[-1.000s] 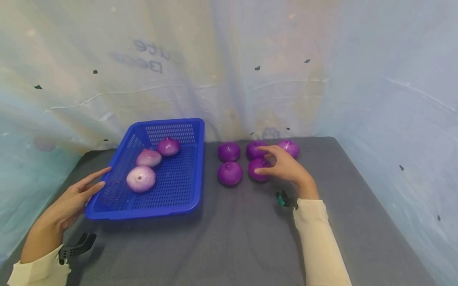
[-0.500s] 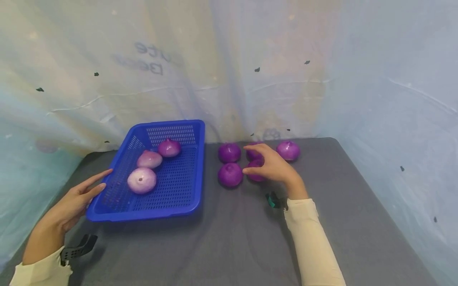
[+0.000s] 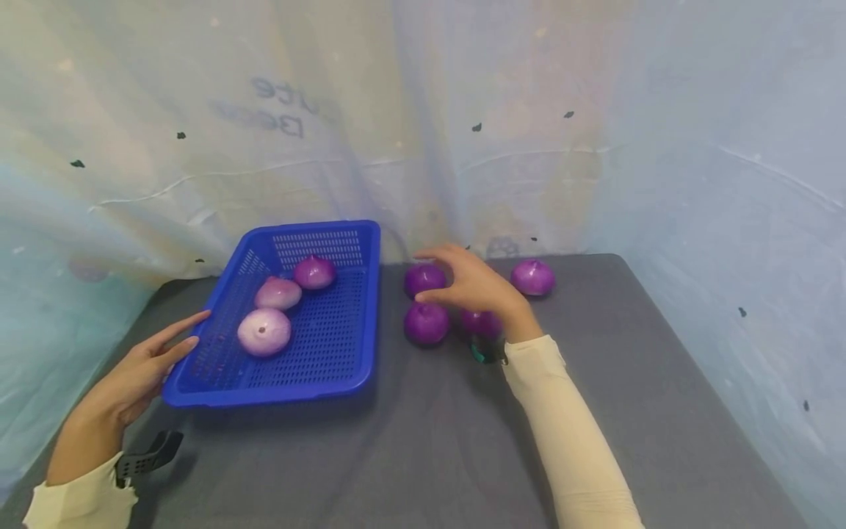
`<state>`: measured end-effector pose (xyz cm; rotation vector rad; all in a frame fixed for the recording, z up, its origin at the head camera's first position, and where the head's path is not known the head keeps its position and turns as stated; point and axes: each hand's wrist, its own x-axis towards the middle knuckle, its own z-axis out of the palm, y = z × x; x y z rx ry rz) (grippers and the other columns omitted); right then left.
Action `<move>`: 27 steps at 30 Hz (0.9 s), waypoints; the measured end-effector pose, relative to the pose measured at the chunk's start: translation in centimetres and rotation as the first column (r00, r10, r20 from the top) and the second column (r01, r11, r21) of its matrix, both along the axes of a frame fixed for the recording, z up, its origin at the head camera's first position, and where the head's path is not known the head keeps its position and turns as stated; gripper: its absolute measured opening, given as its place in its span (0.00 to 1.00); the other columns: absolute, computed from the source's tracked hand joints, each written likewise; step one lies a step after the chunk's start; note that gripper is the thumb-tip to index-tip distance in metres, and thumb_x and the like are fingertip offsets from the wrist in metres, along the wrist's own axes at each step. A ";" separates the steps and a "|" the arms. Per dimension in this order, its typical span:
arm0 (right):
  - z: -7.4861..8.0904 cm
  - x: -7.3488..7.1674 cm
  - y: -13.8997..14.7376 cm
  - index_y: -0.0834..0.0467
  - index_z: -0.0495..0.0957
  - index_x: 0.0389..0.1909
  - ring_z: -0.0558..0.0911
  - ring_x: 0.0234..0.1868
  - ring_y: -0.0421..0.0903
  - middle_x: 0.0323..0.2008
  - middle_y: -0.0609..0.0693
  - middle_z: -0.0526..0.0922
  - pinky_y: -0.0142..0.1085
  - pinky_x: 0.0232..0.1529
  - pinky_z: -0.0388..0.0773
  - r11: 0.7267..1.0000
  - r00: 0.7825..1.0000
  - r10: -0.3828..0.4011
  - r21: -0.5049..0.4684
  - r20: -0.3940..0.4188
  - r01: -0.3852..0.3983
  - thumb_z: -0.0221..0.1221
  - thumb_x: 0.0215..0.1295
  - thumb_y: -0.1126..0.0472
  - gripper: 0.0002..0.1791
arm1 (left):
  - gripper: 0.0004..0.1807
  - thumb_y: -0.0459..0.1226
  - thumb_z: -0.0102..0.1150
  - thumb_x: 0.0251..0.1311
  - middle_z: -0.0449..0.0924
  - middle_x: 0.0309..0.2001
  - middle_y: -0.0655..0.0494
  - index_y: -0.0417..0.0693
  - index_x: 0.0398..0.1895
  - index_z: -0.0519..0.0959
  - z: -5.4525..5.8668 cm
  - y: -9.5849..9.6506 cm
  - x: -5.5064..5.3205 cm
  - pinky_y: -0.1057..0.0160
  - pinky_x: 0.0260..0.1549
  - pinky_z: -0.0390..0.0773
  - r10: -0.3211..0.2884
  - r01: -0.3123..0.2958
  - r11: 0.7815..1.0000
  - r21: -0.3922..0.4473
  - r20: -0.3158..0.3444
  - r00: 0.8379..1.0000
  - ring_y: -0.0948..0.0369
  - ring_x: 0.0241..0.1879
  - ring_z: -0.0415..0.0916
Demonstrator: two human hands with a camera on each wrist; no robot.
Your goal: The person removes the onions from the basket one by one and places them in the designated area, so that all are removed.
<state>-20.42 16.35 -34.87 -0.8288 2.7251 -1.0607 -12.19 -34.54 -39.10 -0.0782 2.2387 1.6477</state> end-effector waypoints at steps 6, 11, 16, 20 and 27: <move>1.1 -1.3 -2.8 0.49 0.68 0.71 0.72 0.67 0.53 0.67 0.49 0.70 0.53 0.66 0.70 0.997 0.997 0.077 0.028 -0.002 -0.077 0.69 0.59 0.42 0.40 | 0.35 0.54 0.46 0.74 0.79 0.45 0.76 0.68 0.80 0.48 0.1 0.2 0.0 0.52 0.39 0.87 0.000 0.000 1.000 -0.005 -0.002 1.000 0.62 0.43 0.86; 1.0 -2.4 -4.7 0.50 0.68 0.71 0.73 0.67 0.51 0.67 0.50 0.71 0.52 0.65 0.72 0.988 0.990 0.138 0.064 -0.006 -0.138 0.68 0.60 0.41 0.40 | 0.35 0.54 0.46 0.73 0.79 0.46 0.74 0.68 0.80 0.48 0.1 0.3 -0.1 0.51 0.39 0.87 0.000 0.000 1.000 -0.012 -0.004 1.000 0.61 0.43 0.86; 0.8 -3.1 -6.2 0.50 0.69 0.70 0.73 0.66 0.49 0.67 0.51 0.72 0.50 0.65 0.72 0.981 0.985 0.172 0.095 0.005 -0.171 0.68 0.60 0.41 0.39 | 0.35 0.54 0.46 0.74 0.79 0.46 0.75 0.68 0.80 0.48 0.1 0.2 0.0 0.51 0.39 0.87 -0.002 0.002 1.000 -0.002 -0.002 1.000 0.61 0.43 0.86; 0.8 -3.4 -7.3 0.48 0.70 0.69 0.73 0.66 0.49 0.67 0.50 0.72 0.48 0.65 0.72 0.976 0.982 0.187 0.112 0.010 -0.187 0.68 0.60 0.42 0.37 | 0.35 0.54 0.46 0.74 0.79 0.46 0.75 0.67 0.80 0.48 0.1 0.2 0.0 0.51 0.39 0.87 -0.003 0.003 1.000 0.002 -0.003 1.000 0.61 0.43 0.86; 0.7 -4.3 -9.6 0.47 0.71 0.68 0.75 0.63 0.48 0.63 0.47 0.75 0.44 0.61 0.75 0.965 0.980 0.199 0.178 -0.007 -0.195 0.67 0.61 0.42 0.35 | 0.35 0.54 0.46 0.73 0.80 0.45 0.75 0.68 0.80 0.49 0.2 0.2 0.1 0.52 0.39 0.87 0.009 -0.009 1.000 0.002 0.003 1.000 0.61 0.42 0.86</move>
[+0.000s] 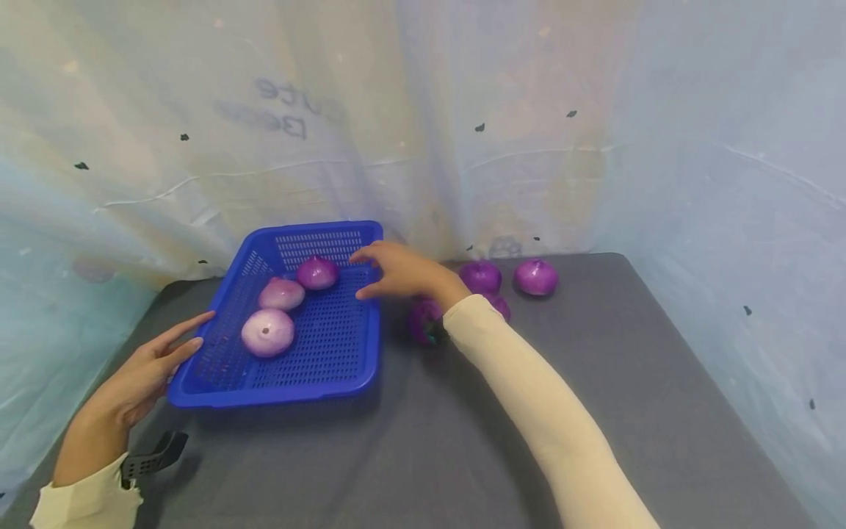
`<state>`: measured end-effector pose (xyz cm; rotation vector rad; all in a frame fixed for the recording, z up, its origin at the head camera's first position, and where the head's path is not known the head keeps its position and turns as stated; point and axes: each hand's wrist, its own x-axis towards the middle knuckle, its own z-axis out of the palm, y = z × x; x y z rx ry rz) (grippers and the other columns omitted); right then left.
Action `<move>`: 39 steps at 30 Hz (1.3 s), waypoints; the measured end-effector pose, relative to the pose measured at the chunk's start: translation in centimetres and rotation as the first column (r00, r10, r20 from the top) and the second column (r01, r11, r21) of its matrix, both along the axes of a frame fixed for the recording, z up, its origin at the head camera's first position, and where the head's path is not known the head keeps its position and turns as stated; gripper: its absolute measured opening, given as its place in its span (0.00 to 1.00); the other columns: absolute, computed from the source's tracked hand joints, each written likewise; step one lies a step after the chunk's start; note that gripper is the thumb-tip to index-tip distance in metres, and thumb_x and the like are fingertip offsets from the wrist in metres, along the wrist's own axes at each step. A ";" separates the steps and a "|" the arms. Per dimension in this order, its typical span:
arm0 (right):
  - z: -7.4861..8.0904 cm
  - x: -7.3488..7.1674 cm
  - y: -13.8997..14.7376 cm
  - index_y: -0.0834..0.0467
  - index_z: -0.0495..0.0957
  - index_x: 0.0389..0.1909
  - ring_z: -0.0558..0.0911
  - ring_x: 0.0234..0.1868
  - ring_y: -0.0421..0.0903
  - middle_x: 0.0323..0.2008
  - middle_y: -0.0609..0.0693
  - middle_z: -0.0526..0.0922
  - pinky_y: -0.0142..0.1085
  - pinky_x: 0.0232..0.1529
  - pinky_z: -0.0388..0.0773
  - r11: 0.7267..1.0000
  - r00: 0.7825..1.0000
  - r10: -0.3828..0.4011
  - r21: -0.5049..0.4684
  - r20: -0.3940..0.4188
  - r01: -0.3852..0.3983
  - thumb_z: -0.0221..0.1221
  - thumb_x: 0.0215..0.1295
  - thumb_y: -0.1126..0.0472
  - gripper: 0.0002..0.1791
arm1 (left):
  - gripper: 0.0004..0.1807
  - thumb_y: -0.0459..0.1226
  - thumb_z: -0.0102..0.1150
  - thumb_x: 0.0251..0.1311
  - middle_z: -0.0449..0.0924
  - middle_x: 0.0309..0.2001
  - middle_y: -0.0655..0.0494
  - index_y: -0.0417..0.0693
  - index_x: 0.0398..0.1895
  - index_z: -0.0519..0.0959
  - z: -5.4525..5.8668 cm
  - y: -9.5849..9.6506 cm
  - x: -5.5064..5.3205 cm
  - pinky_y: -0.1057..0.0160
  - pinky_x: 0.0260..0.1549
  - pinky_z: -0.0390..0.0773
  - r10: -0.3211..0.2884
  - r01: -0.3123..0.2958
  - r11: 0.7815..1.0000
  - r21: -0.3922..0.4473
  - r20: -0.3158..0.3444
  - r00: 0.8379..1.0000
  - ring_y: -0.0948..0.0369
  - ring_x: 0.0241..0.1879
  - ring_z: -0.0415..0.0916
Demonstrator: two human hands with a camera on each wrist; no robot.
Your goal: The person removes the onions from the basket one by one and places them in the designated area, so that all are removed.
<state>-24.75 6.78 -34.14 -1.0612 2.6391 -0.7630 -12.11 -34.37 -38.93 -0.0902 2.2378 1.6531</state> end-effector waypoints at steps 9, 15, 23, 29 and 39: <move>-0.2 -1.2 -2.9 0.50 0.71 0.68 0.76 0.64 0.52 0.63 0.51 0.76 0.44 0.66 0.73 0.999 0.999 0.006 0.053 0.033 -0.007 0.68 0.61 0.45 0.35 | 0.36 0.54 0.47 0.73 0.79 0.45 0.75 0.68 0.80 0.49 0.1 0.1 0.1 0.52 0.39 0.87 0.009 -0.009 1.000 -0.005 0.005 1.000 0.62 0.42 0.86; -0.8 -2.0 -4.0 0.53 0.71 0.68 0.76 0.66 0.51 0.65 0.52 0.75 0.45 0.67 0.73 0.999 0.995 0.032 0.024 0.095 -0.035 0.68 0.62 0.47 0.35 | 0.36 0.55 0.47 0.73 0.78 0.46 0.75 0.68 0.80 0.49 -0.1 0.7 -0.4 0.51 0.39 0.87 -0.004 0.004 1.000 -0.008 0.002 1.000 0.62 0.43 0.86; -1.7 -4.1 -6.0 0.55 0.68 0.70 0.74 0.67 0.53 0.66 0.55 0.73 0.42 0.69 0.70 0.996 0.993 0.047 0.073 0.111 -0.055 0.68 0.62 0.49 0.37 | 0.35 0.54 0.46 0.74 0.76 0.45 0.78 0.69 0.80 0.49 -0.3 0.5 -0.3 0.52 0.40 0.86 -0.014 0.014 0.999 -0.032 -0.006 1.000 0.65 0.42 0.85; -1.9 -5.1 -7.7 0.55 0.64 0.72 0.67 0.73 0.50 0.71 0.54 0.68 0.41 0.75 0.62 0.988 0.997 0.046 0.143 0.066 -0.055 0.68 0.62 0.50 0.40 | 0.34 0.54 0.45 0.74 0.78 0.44 0.76 0.69 0.80 0.49 -0.3 0.2 -0.2 0.53 0.39 0.87 -0.018 0.018 0.999 -0.039 -0.013 1.000 0.64 0.42 0.85; -3.2 -5.9 -8.9 0.51 0.54 0.78 0.53 0.80 0.48 0.78 0.51 0.55 0.42 0.79 0.52 0.967 1.000 0.017 0.252 0.023 -0.022 0.68 0.61 0.48 0.48 | 0.34 0.53 0.45 0.74 0.78 0.45 0.76 0.66 0.80 0.49 -0.4 0.7 0.0 0.54 0.40 0.86 -0.014 0.013 1.000 -0.024 -0.024 1.000 0.64 0.43 0.85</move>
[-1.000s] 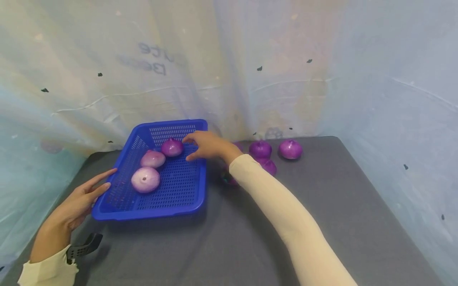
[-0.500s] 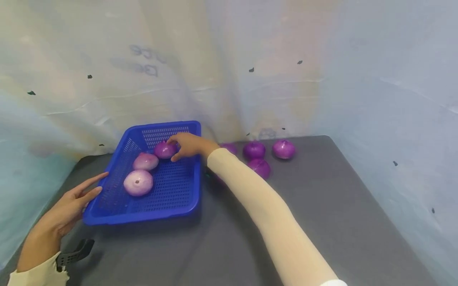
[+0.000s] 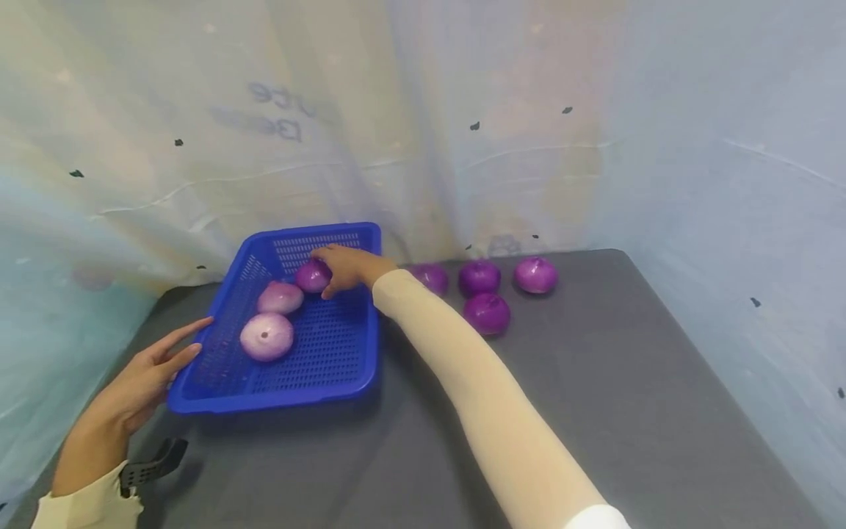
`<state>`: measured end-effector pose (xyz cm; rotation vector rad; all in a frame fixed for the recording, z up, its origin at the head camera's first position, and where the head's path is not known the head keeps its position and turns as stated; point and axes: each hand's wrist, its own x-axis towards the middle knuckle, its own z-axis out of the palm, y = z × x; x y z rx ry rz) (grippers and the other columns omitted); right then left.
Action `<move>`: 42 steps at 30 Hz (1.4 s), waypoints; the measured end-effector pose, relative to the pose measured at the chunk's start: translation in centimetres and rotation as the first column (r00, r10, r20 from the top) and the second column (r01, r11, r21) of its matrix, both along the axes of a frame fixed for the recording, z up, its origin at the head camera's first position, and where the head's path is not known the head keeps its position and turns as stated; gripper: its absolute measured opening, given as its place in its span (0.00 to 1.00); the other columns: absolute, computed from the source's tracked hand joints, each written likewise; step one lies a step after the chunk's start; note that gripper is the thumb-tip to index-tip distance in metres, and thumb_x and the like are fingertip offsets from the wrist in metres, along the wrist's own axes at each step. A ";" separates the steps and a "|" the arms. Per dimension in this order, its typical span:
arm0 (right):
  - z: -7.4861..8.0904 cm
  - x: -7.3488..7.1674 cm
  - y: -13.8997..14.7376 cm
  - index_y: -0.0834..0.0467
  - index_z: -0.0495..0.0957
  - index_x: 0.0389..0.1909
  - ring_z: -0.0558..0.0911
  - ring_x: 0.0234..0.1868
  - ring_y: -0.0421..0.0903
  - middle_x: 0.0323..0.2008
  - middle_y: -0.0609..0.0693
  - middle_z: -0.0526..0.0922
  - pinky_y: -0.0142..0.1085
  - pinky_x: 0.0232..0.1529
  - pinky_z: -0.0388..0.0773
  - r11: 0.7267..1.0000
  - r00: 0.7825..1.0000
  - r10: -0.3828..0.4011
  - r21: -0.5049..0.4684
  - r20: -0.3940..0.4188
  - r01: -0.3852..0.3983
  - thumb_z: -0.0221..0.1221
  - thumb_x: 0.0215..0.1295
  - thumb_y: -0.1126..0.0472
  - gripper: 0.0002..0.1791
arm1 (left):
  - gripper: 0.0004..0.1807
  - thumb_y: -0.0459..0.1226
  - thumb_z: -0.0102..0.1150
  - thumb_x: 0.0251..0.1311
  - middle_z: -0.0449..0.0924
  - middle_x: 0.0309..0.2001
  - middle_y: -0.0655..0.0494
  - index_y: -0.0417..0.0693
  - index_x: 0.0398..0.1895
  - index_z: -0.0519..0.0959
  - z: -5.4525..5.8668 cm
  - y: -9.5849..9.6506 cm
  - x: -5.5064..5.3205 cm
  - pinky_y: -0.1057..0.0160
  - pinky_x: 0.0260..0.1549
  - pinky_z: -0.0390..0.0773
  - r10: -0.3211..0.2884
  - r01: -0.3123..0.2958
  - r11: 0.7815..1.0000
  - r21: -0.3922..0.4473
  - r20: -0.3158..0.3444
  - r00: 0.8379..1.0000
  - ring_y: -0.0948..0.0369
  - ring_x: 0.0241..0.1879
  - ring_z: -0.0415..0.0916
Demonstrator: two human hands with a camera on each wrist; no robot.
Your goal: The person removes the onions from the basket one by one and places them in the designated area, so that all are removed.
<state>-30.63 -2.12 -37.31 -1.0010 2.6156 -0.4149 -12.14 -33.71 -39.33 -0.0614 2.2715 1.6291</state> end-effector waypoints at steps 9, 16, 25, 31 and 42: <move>-0.1 0.4 -0.8 0.47 0.48 0.79 0.56 0.79 0.48 0.78 0.50 0.55 0.45 0.78 0.55 1.000 0.999 0.027 0.014 0.037 -0.027 0.70 0.60 0.49 0.53 | 0.35 0.53 0.45 0.74 0.79 0.44 0.76 0.68 0.80 0.49 0.3 -0.6 0.2 0.53 0.39 0.87 0.005 -0.005 1.000 -0.008 0.000 1.000 0.64 0.41 0.86; 0.2 0.5 -1.0 0.47 0.56 0.77 0.61 0.76 0.50 0.76 0.50 0.55 0.48 0.75 0.61 0.999 0.999 0.031 0.041 0.039 -0.032 0.68 0.60 0.44 0.47 | 0.35 0.53 0.46 0.74 0.80 0.43 0.76 0.68 0.80 0.48 0.5 -0.8 0.3 0.52 0.39 0.87 0.013 -0.013 1.000 -0.011 0.013 1.000 0.64 0.41 0.86; 0.1 0.5 -0.3 0.52 0.64 0.72 0.68 0.71 0.44 0.69 0.49 0.71 0.36 0.74 0.61 0.991 0.994 0.095 -0.098 0.052 -0.089 0.70 0.60 0.52 0.41 | 0.34 0.52 0.46 0.74 0.80 0.44 0.74 0.68 0.80 0.49 0.6 -0.4 0.3 0.54 0.38 0.87 0.004 -0.004 1.000 0.007 0.014 1.000 0.62 0.41 0.86; 0.2 0.5 -0.2 0.52 0.67 0.72 0.73 0.65 0.44 0.62 0.50 0.75 0.36 0.71 0.66 0.990 0.992 0.122 -0.073 0.012 -0.121 0.70 0.60 0.54 0.39 | 0.35 0.54 0.46 0.73 0.80 0.43 0.74 0.69 0.80 0.49 0.8 -0.3 0.3 0.53 0.38 0.87 0.009 -0.009 1.000 -0.004 0.016 1.000 0.62 0.40 0.86; -0.2 0.9 -0.4 0.46 0.67 0.67 0.69 0.70 0.44 0.69 0.46 0.71 0.38 0.73 0.63 0.987 0.987 0.158 -0.005 0.032 -0.158 0.75 0.53 0.50 0.40 | 0.34 0.52 0.47 0.74 0.82 0.43 0.74 0.67 0.79 0.51 1.0 -0.3 0.6 0.53 0.36 0.87 0.011 -0.012 0.999 0.044 0.020 1.000 0.60 0.39 0.87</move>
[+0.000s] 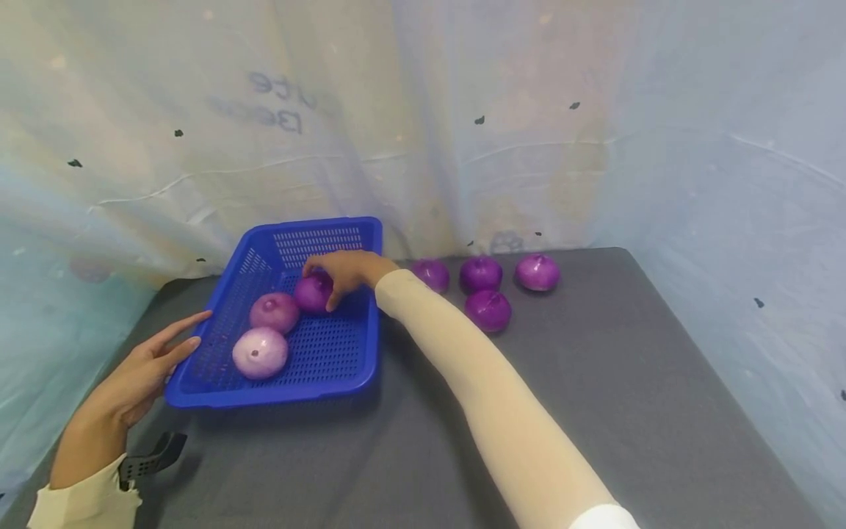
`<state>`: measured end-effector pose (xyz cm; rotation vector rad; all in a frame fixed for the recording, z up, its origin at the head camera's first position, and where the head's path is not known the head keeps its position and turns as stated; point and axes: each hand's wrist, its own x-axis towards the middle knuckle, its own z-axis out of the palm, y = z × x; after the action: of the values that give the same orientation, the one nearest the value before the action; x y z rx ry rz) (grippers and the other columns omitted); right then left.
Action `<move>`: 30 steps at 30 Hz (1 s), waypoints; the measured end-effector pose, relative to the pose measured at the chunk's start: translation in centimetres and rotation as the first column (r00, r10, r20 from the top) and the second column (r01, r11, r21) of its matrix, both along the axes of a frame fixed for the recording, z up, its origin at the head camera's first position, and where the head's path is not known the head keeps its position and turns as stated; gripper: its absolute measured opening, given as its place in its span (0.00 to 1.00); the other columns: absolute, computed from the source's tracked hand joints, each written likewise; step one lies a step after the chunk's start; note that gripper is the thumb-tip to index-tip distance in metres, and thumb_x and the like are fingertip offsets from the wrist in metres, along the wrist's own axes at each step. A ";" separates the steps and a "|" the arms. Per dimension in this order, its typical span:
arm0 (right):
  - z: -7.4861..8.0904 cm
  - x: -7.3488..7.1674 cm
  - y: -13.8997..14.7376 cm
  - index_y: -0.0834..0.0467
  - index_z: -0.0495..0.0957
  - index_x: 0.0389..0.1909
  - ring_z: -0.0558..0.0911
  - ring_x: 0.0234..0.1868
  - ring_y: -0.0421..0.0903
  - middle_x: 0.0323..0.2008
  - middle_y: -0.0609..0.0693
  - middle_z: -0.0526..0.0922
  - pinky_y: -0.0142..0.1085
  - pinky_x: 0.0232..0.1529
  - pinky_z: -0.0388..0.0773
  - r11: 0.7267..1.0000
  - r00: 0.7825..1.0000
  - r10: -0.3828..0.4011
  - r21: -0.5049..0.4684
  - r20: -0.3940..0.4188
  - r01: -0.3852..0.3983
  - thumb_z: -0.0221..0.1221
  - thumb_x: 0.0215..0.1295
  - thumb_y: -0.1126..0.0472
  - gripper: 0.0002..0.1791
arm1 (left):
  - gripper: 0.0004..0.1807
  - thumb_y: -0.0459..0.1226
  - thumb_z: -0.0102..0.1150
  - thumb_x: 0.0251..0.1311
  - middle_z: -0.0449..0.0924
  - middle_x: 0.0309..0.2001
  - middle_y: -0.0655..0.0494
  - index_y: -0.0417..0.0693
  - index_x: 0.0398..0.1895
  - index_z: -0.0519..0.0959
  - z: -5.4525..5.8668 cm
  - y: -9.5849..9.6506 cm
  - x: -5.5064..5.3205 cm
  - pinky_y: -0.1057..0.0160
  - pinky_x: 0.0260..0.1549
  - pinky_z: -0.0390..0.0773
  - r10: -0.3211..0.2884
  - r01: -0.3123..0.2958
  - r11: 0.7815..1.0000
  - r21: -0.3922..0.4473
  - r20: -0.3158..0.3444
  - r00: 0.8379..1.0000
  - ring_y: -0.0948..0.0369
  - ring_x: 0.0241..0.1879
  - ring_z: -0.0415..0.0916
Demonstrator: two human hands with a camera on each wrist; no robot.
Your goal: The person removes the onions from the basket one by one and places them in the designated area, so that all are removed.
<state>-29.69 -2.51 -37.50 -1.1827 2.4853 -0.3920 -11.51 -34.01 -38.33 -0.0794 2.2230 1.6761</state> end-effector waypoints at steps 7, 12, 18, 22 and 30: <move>-0.2 0.1 0.0 0.46 0.67 0.71 0.70 0.69 0.43 0.68 0.45 0.72 0.38 0.72 0.64 0.997 0.996 0.055 0.055 0.063 -0.058 0.75 0.52 0.47 0.45 | 0.33 0.50 0.47 0.74 0.82 0.44 0.75 0.66 0.79 0.51 -0.2 0.2 0.1 0.55 0.37 0.87 -0.006 0.007 1.000 0.019 -0.011 1.000 0.61 0.40 0.87; -0.3 0.1 0.0 0.43 0.63 0.74 0.67 0.72 0.45 0.71 0.46 0.69 0.41 0.74 0.62 0.990 0.997 0.054 0.125 0.059 -0.061 0.73 0.54 0.43 0.47 | 0.34 0.50 0.48 0.74 0.82 0.45 0.75 0.65 0.79 0.51 -0.2 0.1 0.1 0.55 0.37 0.87 -0.012 0.012 0.999 0.034 -0.010 1.000 0.59 0.40 0.87; -0.2 0.1 0.0 0.38 0.59 0.75 0.65 0.74 0.47 0.73 0.47 0.67 0.45 0.75 0.60 0.978 0.998 0.035 0.203 0.051 -0.044 0.71 0.53 0.38 0.49 | 0.34 0.51 0.48 0.74 0.82 0.45 0.75 0.64 0.80 0.50 -0.1 0.1 0.1 0.55 0.38 0.87 -0.007 0.007 1.000 0.018 -0.009 1.000 0.59 0.41 0.87; -0.2 -0.1 -0.1 0.38 0.60 0.74 0.67 0.72 0.47 0.70 0.47 0.69 0.45 0.74 0.62 0.981 0.998 0.037 0.186 0.055 -0.046 0.72 0.52 0.39 0.49 | 0.35 0.52 0.47 0.74 0.80 0.45 0.76 0.66 0.80 0.50 0.0 0.1 0.1 0.54 0.39 0.87 0.000 0.000 1.000 -0.014 -0.013 1.000 0.59 0.41 0.87; -0.3 -0.1 -0.1 0.37 0.62 0.73 0.69 0.69 0.45 0.68 0.46 0.71 0.43 0.71 0.65 0.986 0.997 0.044 0.160 0.061 -0.053 0.75 0.51 0.44 0.48 | 0.35 0.53 0.47 0.73 0.79 0.45 0.75 0.66 0.80 0.50 0.3 0.1 0.1 0.53 0.40 0.87 -0.003 0.002 0.999 -0.036 -0.020 1.000 0.59 0.42 0.87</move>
<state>-29.83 -2.58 -37.78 -1.1481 2.3840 -0.2043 -11.38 -33.87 -38.05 -0.0697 2.2672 1.6427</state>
